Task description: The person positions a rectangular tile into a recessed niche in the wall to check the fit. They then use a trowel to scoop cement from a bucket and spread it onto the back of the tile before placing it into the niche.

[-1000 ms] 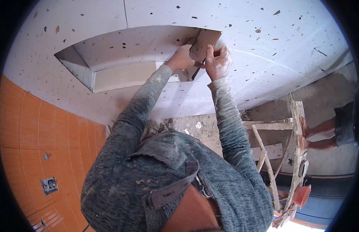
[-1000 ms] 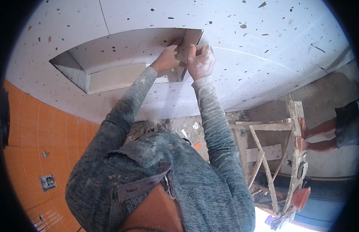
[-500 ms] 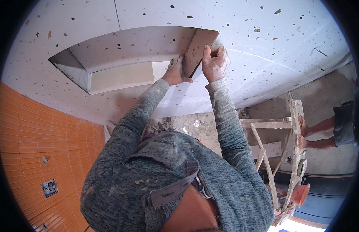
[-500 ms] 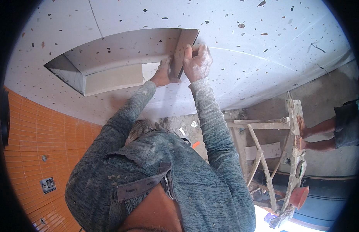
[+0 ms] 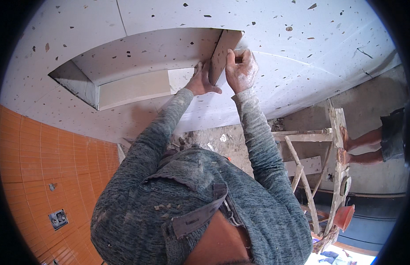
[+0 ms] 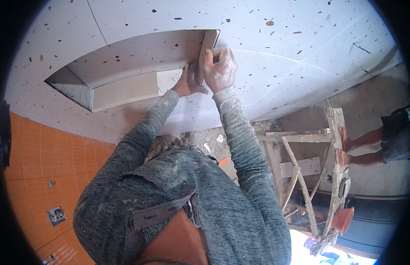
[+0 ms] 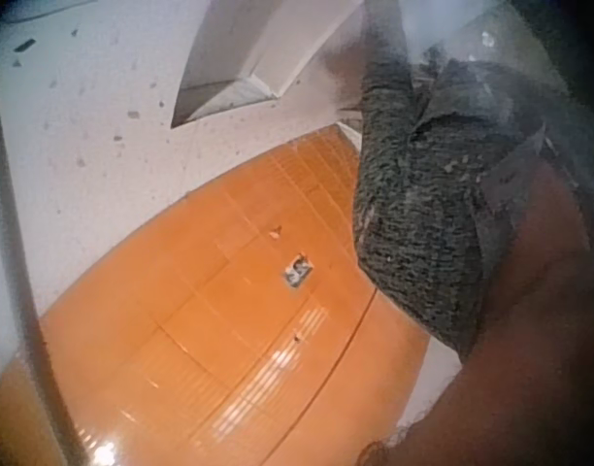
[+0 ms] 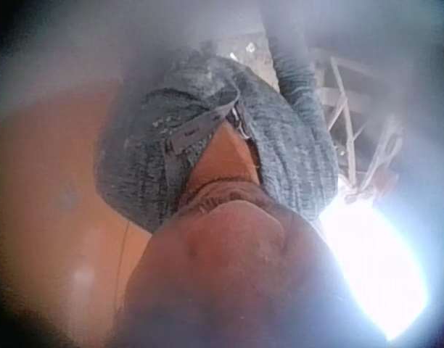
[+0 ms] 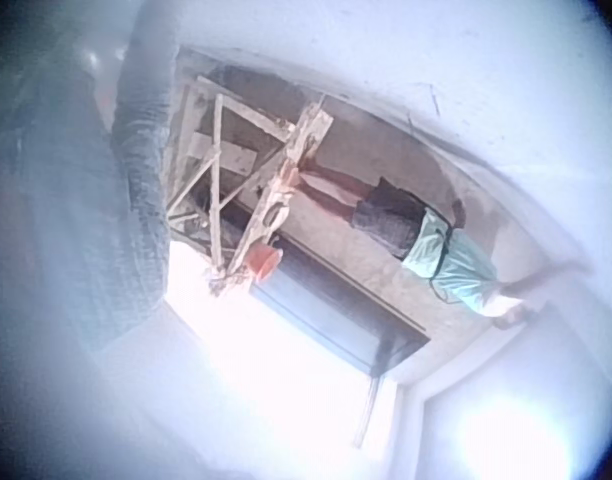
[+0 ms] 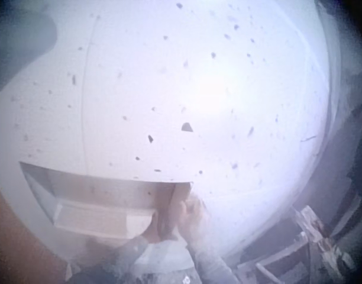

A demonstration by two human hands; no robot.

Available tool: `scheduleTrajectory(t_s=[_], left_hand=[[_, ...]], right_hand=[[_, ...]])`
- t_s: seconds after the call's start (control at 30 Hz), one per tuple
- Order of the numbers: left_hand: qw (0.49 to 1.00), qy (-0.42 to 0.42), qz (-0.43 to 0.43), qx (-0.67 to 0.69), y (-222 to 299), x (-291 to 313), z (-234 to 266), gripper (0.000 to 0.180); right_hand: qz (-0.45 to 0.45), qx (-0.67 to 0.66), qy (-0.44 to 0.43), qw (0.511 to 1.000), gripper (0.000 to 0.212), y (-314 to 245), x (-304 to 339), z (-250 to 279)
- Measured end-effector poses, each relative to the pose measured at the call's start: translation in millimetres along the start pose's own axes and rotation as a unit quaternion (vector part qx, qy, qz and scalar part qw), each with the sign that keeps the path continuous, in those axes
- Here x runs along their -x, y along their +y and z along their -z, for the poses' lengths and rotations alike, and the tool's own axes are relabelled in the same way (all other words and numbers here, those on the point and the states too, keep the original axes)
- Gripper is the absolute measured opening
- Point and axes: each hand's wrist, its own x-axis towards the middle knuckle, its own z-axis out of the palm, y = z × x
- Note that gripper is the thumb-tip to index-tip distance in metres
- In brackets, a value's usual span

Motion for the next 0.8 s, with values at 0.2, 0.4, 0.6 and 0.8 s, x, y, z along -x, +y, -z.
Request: scheduleTrajectory(t_s=[0.2,0.4,0.6,0.8], left_hand=[[0.985,0.008,-0.085,0.152,-27,-8,-2,0.142],[0.994,0.031,-0.075,0.069,-18,-7,10,0.135],[0.994,0.052,-0.090,0.042,-3,-2,22,0.134],[0.997,0.032,-0.069,0.027,0,-1,27,0.136]], right_hand=[[0.036,0.015,0.008,0.999,0.016,1,3,-1],[0.056,-0.011,0.010,0.998,0.015,2,3,-3],[0.073,0.009,0.019,0.997,0.016,6,4,-5],[0.056,0.010,0.025,0.998,0.016,5,6,-8]])
